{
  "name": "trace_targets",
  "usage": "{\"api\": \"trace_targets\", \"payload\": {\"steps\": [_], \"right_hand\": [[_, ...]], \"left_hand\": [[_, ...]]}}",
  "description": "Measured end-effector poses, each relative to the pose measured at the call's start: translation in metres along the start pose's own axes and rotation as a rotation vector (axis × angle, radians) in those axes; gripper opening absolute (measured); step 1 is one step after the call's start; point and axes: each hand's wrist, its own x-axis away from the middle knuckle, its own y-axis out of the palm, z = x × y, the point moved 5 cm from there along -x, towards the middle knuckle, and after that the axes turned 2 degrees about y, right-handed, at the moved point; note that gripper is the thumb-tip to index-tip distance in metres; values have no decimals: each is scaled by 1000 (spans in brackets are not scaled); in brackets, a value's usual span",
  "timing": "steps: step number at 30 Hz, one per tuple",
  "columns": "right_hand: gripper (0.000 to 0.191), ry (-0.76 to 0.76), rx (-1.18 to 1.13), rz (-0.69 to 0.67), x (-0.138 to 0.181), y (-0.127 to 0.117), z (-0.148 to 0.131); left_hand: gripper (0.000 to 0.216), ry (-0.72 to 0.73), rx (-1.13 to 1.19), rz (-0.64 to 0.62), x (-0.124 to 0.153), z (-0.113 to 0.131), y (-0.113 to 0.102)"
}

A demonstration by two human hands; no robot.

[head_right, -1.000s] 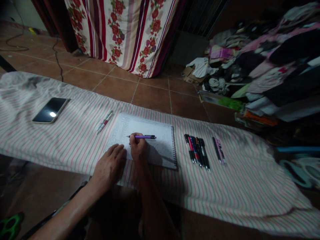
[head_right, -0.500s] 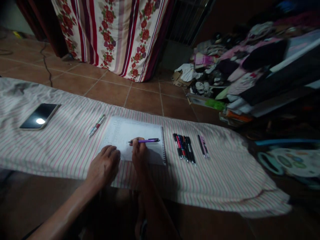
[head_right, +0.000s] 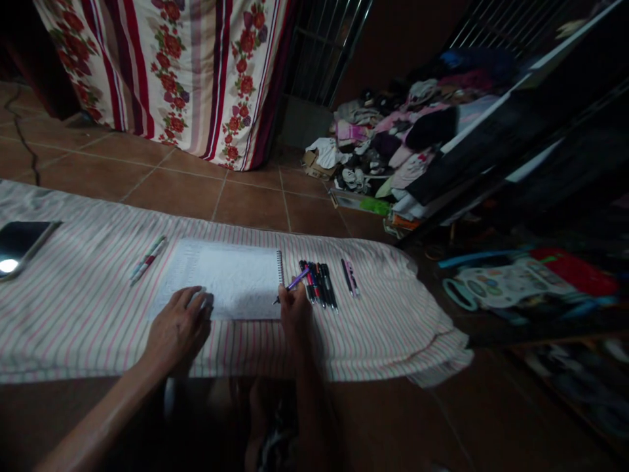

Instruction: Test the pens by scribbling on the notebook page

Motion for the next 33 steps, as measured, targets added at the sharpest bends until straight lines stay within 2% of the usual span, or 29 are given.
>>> {"api": "trace_targets", "payload": {"steps": [2,7,11,15,20,27,33], "right_hand": [[46,2,108,-57,-4,-11,5],[40,57,417,-47,-12,-50,20],[36,29,547,-34,-21,-79,38],[36,97,598,-24,-31,-96,62],[35,65,569,32,-39,-96,69],[30,-42,591,23,-44,-78,73],[27,-51,641,-4,-46,-72,72]], "left_hand": [[20,5,-6,5,-1,1,1],[22,6,-28,-9,-2,2,3],[24,24,-36,-14,-1,2,5],[25,41,-41,-10,-2,3,6],[26,53,-38,0,-1,3,9],[27,49,-29,-13,2,1,15],[26,37,-13,-34,2,1,14]]}}
